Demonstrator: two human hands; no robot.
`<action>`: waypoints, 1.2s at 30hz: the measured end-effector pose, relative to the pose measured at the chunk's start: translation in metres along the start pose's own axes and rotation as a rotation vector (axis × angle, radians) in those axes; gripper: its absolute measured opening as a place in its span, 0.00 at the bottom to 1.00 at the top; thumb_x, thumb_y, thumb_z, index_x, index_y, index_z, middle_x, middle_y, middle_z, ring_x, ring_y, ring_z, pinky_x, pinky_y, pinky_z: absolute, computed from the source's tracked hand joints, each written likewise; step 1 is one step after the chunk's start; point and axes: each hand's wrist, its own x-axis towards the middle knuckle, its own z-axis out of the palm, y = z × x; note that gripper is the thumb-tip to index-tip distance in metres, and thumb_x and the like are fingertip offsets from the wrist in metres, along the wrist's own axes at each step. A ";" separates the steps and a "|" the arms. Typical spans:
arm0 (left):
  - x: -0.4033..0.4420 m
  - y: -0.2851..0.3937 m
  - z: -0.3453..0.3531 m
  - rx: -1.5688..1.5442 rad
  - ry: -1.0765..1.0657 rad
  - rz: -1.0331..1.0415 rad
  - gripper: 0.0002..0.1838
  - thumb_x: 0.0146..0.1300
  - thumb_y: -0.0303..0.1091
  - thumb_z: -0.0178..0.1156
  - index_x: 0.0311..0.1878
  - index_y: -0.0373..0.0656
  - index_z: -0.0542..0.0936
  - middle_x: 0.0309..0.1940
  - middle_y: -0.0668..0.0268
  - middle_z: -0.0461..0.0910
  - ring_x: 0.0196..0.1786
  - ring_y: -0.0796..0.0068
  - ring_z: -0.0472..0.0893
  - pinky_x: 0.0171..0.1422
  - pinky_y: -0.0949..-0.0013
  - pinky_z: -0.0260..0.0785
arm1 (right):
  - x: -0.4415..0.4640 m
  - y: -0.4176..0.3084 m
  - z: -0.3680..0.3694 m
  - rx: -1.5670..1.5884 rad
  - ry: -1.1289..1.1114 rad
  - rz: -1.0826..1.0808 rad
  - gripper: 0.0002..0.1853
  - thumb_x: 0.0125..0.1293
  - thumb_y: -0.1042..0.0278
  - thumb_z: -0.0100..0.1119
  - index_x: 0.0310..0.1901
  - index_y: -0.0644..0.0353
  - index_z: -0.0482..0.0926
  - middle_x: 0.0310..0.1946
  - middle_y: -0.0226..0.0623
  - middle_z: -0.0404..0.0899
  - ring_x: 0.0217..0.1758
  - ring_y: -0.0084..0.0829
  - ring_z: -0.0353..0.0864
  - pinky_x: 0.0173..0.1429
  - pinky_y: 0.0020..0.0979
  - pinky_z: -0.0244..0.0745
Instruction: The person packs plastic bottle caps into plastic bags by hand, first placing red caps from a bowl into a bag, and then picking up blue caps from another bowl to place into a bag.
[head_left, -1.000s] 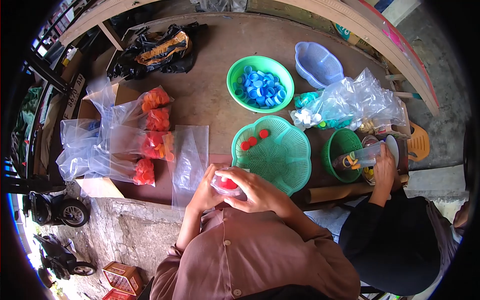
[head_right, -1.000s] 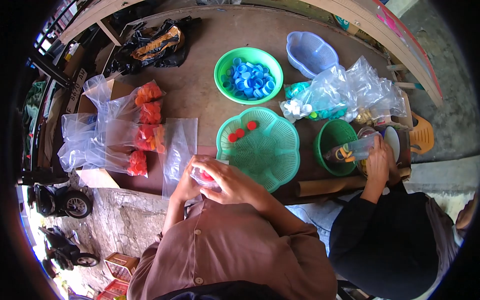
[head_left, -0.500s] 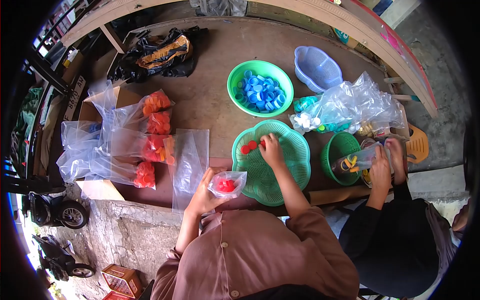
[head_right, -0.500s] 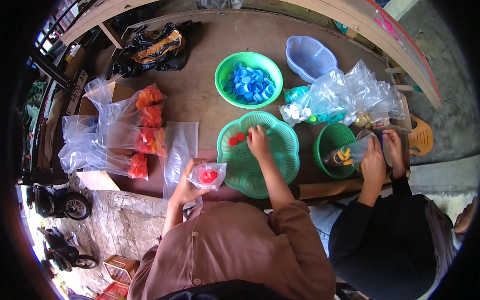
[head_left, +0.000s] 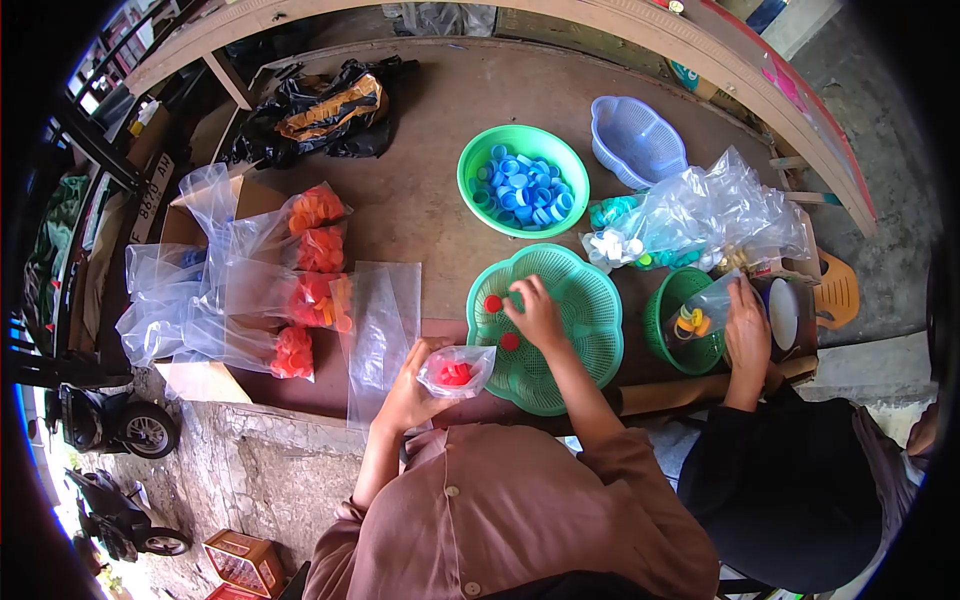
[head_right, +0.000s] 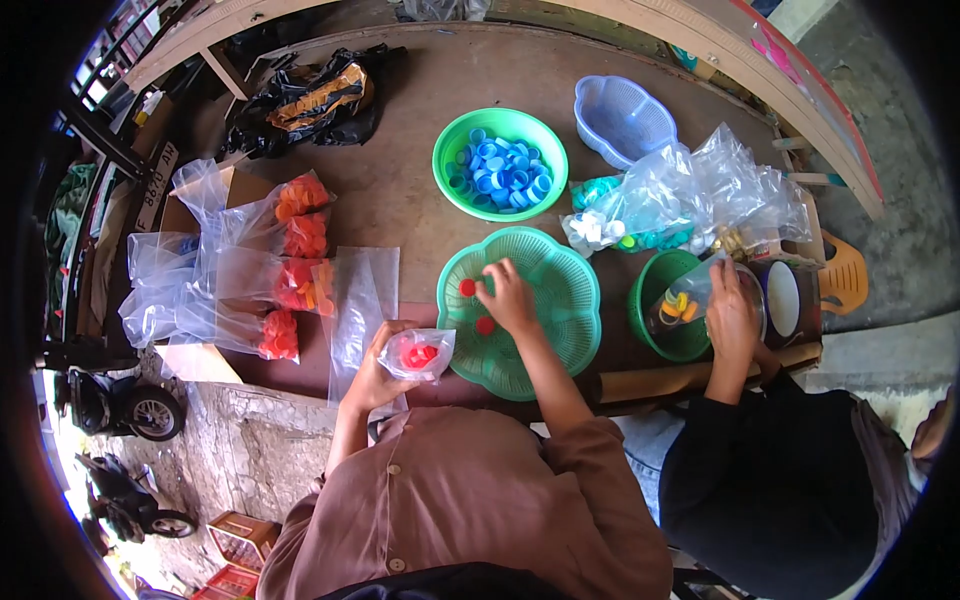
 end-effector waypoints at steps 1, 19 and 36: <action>0.001 0.003 0.000 -0.004 -0.005 0.001 0.37 0.33 0.34 0.73 0.50 0.36 0.69 0.47 0.58 0.71 0.53 0.60 0.71 0.57 0.64 0.62 | 0.001 -0.012 -0.002 -0.038 -0.033 -0.068 0.15 0.50 0.59 0.61 0.37 0.54 0.71 0.33 0.37 0.69 0.31 0.40 0.76 0.30 0.38 0.72; 0.000 0.008 0.000 0.001 -0.034 0.024 0.36 0.35 0.31 0.71 0.52 0.36 0.68 0.47 0.57 0.70 0.53 0.57 0.70 0.57 0.63 0.63 | -0.013 0.004 -0.034 1.469 0.190 0.740 0.19 0.56 0.54 0.49 0.44 0.59 0.69 0.35 0.34 0.73 0.29 0.23 0.70 0.31 0.24 0.63; -0.001 0.010 0.001 -0.018 -0.032 0.041 0.37 0.35 0.30 0.71 0.52 0.36 0.68 0.46 0.57 0.70 0.53 0.57 0.70 0.57 0.63 0.63 | -0.017 -0.107 -0.072 0.723 0.018 0.065 0.09 0.48 0.83 0.52 0.34 0.64 0.74 0.29 0.36 0.77 0.32 0.24 0.76 0.35 0.25 0.70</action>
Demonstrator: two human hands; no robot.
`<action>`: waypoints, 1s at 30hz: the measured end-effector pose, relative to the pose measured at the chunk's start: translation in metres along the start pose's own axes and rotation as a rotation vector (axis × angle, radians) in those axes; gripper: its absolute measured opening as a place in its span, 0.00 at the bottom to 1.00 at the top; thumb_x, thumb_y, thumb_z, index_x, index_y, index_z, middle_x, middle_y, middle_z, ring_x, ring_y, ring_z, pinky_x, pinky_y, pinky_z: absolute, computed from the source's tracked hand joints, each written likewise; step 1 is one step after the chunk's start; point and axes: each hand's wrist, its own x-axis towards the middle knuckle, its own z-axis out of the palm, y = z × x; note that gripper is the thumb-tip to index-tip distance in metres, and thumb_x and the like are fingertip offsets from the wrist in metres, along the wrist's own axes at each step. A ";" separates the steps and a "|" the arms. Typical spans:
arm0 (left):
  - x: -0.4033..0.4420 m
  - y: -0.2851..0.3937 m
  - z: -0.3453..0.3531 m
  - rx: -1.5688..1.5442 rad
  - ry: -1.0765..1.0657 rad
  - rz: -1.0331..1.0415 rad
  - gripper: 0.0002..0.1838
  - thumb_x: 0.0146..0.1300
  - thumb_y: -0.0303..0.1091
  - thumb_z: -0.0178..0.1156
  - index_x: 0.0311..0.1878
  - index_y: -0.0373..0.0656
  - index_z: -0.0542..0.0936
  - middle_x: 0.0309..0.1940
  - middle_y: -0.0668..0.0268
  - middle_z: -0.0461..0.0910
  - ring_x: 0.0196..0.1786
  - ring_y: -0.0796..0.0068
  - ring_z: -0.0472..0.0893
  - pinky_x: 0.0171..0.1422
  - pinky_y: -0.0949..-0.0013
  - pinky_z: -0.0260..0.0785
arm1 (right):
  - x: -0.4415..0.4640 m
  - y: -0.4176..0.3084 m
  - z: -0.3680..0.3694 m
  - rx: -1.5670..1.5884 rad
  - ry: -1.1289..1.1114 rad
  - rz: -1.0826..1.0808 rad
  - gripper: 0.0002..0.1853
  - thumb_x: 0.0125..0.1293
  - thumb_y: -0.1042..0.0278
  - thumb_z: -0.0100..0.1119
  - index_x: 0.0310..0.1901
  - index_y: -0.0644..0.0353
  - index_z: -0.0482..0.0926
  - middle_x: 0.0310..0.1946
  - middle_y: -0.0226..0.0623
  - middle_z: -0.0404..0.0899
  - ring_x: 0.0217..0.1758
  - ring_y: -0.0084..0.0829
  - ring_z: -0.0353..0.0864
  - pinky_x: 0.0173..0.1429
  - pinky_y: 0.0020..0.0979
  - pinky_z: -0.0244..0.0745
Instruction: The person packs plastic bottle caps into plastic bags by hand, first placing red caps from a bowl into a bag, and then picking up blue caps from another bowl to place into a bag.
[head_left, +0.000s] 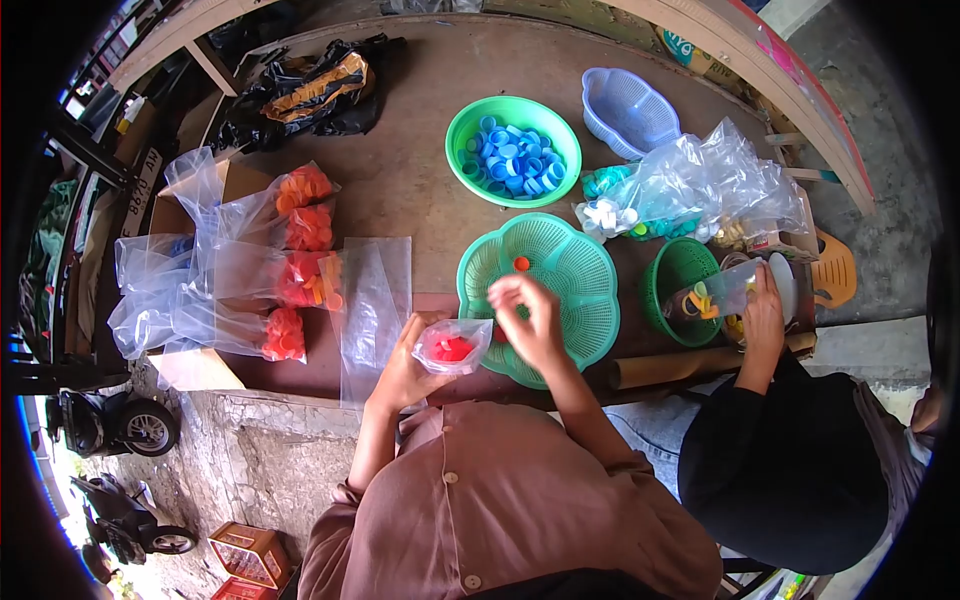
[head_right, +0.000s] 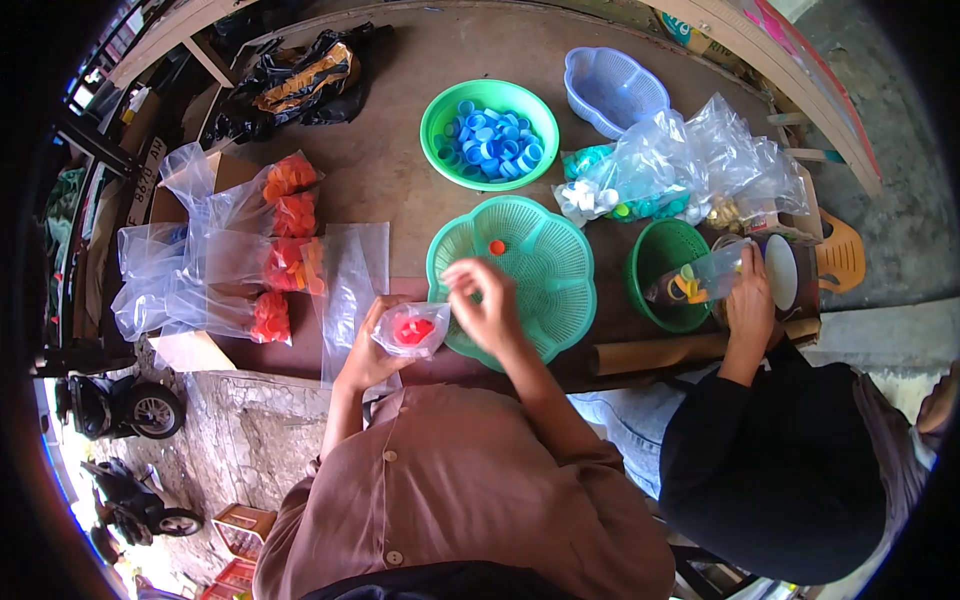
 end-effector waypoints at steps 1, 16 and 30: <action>0.000 -0.003 0.001 -0.012 -0.003 -0.006 0.37 0.34 0.30 0.71 0.53 0.36 0.67 0.46 0.57 0.70 0.53 0.56 0.70 0.57 0.63 0.63 | 0.001 0.026 -0.006 -0.261 0.038 0.055 0.10 0.47 0.82 0.55 0.34 0.63 0.73 0.28 0.36 0.75 0.30 0.27 0.75 0.33 0.27 0.71; 0.001 -0.001 0.002 0.011 -0.007 -0.030 0.37 0.34 0.30 0.72 0.52 0.37 0.68 0.47 0.58 0.69 0.54 0.58 0.69 0.58 0.64 0.63 | 0.011 -0.004 -0.023 -0.307 -0.177 -0.111 0.04 0.49 0.83 0.51 0.23 0.63 0.72 0.22 0.32 0.72 0.22 0.18 0.73 0.21 0.20 0.63; 0.000 -0.003 0.002 0.031 -0.004 -0.013 0.36 0.35 0.31 0.71 0.52 0.37 0.68 0.48 0.57 0.69 0.54 0.57 0.69 0.58 0.63 0.63 | 0.003 0.018 -0.021 0.056 -0.079 0.131 0.11 0.47 0.75 0.60 0.35 0.60 0.75 0.31 0.38 0.75 0.33 0.30 0.75 0.35 0.28 0.70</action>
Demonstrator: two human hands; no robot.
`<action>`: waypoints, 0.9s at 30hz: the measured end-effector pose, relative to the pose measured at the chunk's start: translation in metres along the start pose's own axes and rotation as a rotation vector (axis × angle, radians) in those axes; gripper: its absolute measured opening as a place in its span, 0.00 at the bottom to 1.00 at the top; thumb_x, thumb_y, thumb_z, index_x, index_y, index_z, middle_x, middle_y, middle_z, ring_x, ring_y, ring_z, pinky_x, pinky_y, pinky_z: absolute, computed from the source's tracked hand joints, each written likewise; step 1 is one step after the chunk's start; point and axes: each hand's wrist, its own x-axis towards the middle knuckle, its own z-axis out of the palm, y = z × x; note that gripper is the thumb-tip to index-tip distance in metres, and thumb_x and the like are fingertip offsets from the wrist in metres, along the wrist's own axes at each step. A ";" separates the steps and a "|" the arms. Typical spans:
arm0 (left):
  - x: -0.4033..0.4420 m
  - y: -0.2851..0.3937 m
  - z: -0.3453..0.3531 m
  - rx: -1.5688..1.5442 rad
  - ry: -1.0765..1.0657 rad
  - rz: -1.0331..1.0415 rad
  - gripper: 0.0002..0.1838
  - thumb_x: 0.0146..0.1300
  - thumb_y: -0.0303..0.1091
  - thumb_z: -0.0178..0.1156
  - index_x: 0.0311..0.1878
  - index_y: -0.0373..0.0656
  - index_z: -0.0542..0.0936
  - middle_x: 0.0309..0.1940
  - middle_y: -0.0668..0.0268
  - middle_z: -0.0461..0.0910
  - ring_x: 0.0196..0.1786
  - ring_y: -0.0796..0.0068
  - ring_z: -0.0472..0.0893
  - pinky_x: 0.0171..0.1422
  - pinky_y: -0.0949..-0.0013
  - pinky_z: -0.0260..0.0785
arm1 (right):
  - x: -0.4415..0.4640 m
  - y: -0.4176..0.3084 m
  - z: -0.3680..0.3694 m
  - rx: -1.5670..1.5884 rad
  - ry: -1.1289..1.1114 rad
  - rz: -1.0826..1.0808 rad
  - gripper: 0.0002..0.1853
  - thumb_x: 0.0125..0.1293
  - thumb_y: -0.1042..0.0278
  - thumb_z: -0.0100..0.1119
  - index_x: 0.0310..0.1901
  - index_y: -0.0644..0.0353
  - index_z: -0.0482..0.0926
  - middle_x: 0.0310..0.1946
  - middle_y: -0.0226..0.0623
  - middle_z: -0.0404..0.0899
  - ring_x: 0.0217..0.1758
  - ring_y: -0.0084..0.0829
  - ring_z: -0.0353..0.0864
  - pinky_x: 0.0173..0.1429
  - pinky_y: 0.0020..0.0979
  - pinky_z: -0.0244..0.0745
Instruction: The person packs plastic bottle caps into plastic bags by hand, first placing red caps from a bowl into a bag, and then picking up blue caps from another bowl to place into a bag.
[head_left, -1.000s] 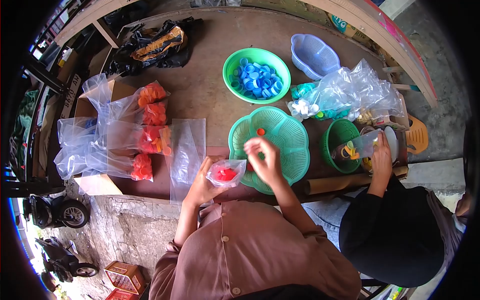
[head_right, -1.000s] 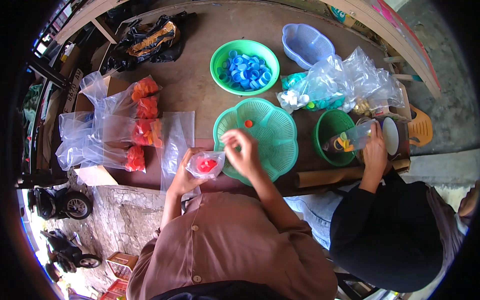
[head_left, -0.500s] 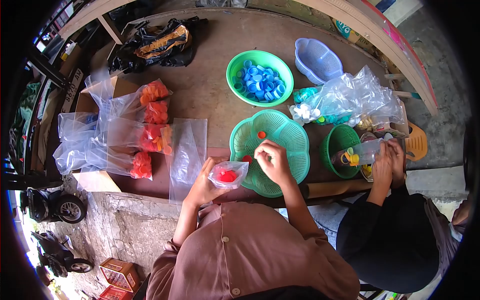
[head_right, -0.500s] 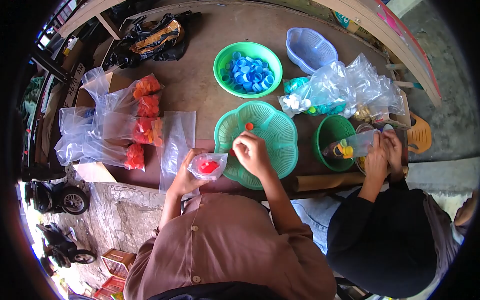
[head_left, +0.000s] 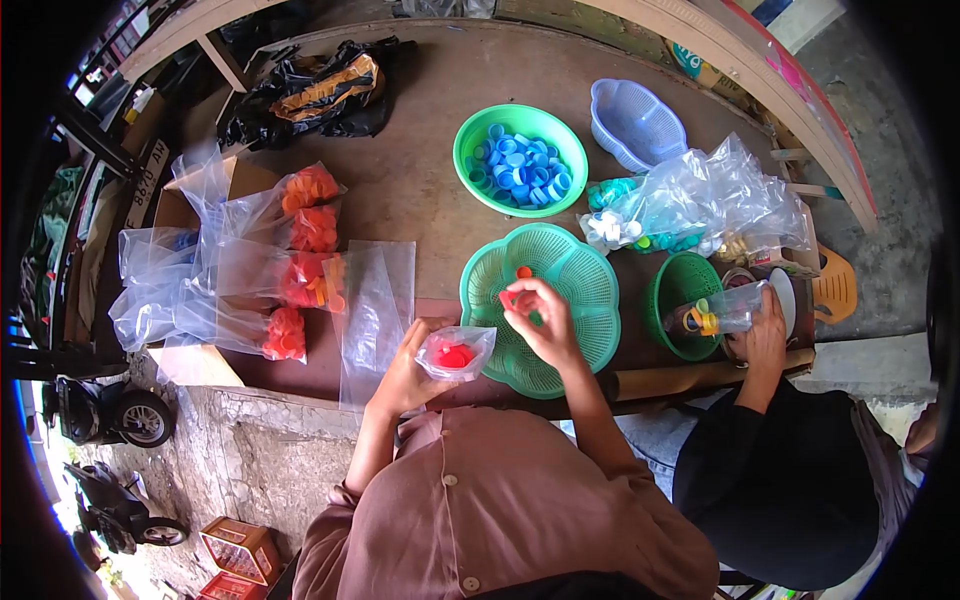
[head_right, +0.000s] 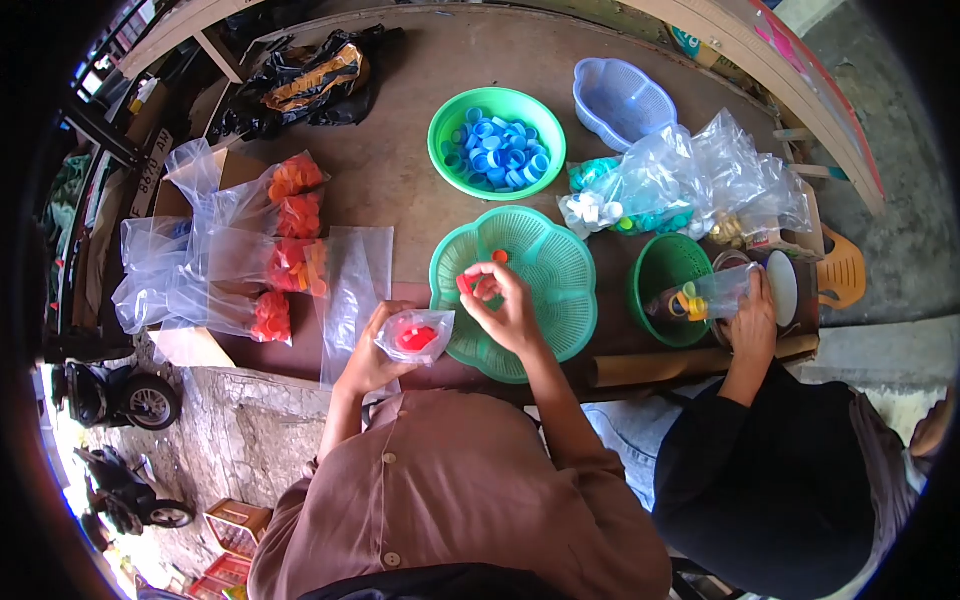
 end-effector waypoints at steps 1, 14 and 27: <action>0.001 0.000 0.000 -0.004 0.000 0.000 0.37 0.35 0.31 0.71 0.53 0.37 0.68 0.48 0.57 0.69 0.54 0.57 0.69 0.58 0.63 0.62 | 0.000 -0.027 -0.003 -0.034 -0.063 -0.139 0.10 0.47 0.75 0.61 0.34 0.61 0.75 0.33 0.37 0.75 0.34 0.28 0.75 0.38 0.28 0.70; -0.002 0.005 -0.003 0.006 0.005 0.008 0.37 0.34 0.32 0.73 0.51 0.36 0.68 0.47 0.57 0.70 0.53 0.59 0.71 0.57 0.64 0.63 | 0.026 0.108 -0.024 -0.936 -0.020 -0.071 0.15 0.50 0.71 0.62 0.41 0.60 0.75 0.41 0.43 0.71 0.43 0.42 0.73 0.42 0.35 0.72; -0.003 0.008 -0.001 -0.040 0.003 -0.019 0.35 0.37 0.32 0.72 0.51 0.37 0.68 0.47 0.57 0.69 0.53 0.58 0.70 0.57 0.63 0.63 | -0.018 -0.057 0.028 -0.740 -0.316 -0.430 0.10 0.52 0.62 0.62 0.32 0.58 0.80 0.53 0.41 0.67 0.62 0.45 0.59 0.62 0.41 0.57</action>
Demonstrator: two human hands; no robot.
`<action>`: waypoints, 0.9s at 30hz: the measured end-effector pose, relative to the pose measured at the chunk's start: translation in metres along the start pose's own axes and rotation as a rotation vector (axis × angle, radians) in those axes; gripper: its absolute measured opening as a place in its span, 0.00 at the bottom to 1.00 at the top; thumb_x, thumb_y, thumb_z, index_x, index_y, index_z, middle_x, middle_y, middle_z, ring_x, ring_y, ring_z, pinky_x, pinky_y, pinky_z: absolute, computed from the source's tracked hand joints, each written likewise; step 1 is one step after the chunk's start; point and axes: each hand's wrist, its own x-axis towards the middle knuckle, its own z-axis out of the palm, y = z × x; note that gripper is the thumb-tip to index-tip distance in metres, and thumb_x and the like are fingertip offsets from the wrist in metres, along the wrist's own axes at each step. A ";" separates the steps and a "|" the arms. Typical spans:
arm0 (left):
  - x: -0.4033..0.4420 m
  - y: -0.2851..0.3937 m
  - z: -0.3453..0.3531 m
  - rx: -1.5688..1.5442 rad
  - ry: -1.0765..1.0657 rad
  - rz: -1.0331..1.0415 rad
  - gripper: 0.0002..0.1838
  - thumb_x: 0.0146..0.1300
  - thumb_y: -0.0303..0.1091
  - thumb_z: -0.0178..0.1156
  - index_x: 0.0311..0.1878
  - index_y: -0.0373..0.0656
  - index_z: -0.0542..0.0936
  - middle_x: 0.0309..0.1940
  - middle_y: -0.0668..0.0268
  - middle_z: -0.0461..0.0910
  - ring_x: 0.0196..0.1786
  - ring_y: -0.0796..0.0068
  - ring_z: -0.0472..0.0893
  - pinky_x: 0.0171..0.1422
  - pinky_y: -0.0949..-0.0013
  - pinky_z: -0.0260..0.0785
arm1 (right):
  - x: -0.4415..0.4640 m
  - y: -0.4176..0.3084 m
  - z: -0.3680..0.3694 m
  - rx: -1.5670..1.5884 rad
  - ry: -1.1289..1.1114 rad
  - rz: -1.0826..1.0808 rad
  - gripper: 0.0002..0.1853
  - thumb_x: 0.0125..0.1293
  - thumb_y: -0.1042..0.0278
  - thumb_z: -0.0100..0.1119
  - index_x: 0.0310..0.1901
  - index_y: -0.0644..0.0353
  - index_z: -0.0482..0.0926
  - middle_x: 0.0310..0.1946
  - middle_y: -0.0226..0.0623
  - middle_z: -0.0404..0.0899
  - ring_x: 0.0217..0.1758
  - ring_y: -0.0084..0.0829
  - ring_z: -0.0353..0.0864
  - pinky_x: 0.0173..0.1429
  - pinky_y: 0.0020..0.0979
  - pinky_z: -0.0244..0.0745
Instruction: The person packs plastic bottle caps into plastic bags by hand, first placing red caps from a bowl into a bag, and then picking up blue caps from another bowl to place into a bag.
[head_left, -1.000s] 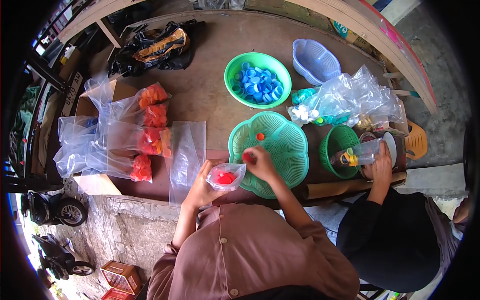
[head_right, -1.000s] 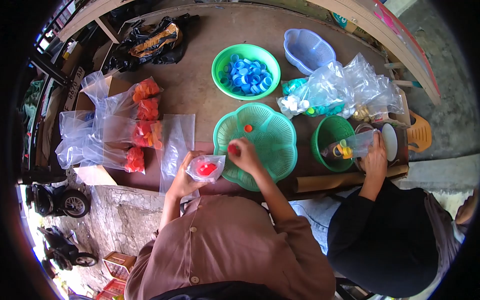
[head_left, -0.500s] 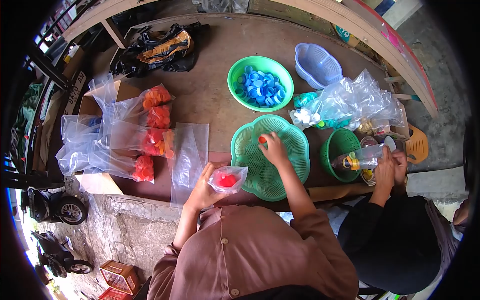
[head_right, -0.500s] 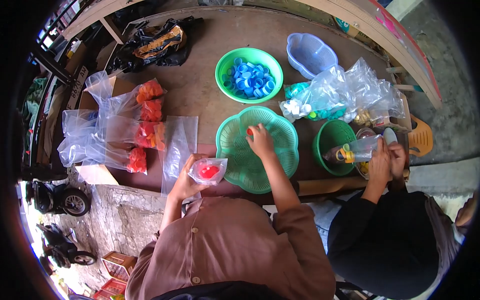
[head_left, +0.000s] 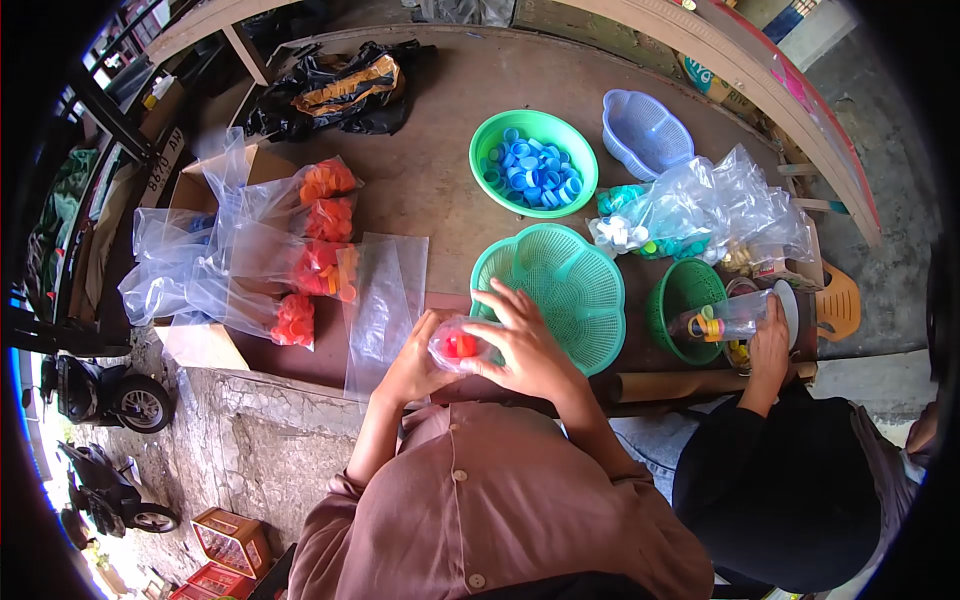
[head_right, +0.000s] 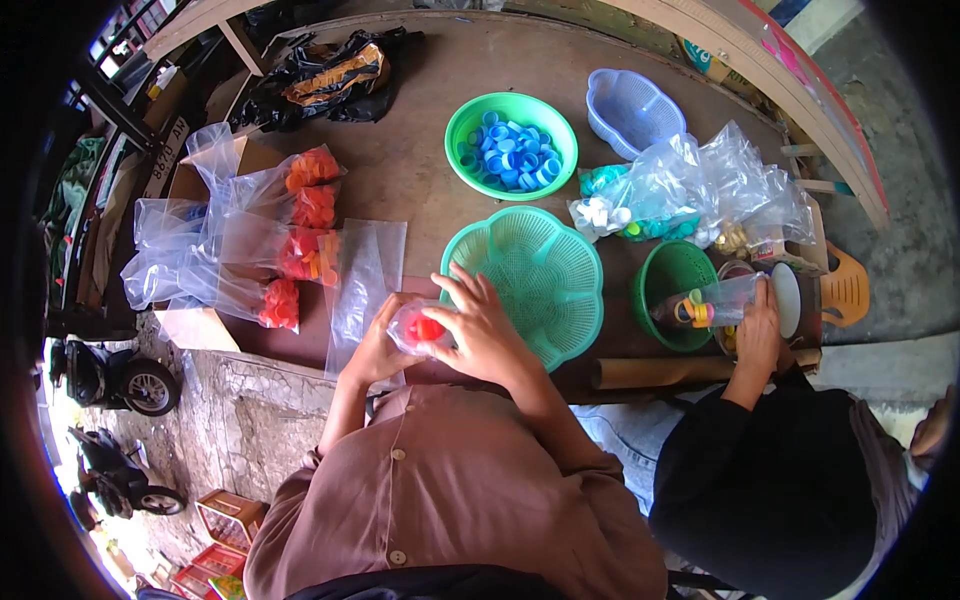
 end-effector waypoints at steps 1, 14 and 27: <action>-0.001 -0.002 -0.001 -0.002 -0.004 -0.012 0.36 0.37 0.32 0.72 0.52 0.37 0.68 0.47 0.58 0.69 0.54 0.58 0.69 0.57 0.63 0.63 | -0.004 0.003 0.004 0.001 0.005 -0.003 0.10 0.52 0.62 0.62 0.32 0.58 0.80 0.53 0.41 0.67 0.62 0.45 0.59 0.62 0.41 0.57; -0.003 -0.062 0.032 -0.287 0.054 -0.132 0.36 0.34 0.37 0.74 0.50 0.36 0.70 0.37 0.62 0.77 0.40 0.74 0.76 0.48 0.67 0.69 | -0.005 0.018 0.030 1.099 0.130 0.378 0.13 0.57 0.79 0.55 0.46 0.69 0.73 0.41 0.36 0.75 0.44 0.25 0.77 0.49 0.26 0.73; -0.013 0.000 0.009 -0.397 -0.360 -0.194 0.12 0.59 0.33 0.57 0.41 0.34 0.76 0.33 0.72 0.77 0.38 0.86 0.70 0.43 0.77 0.64 | -0.022 0.028 0.005 1.328 0.329 0.390 0.24 0.54 0.82 0.58 0.53 0.64 0.65 0.38 0.35 0.72 0.42 0.23 0.74 0.40 0.24 0.76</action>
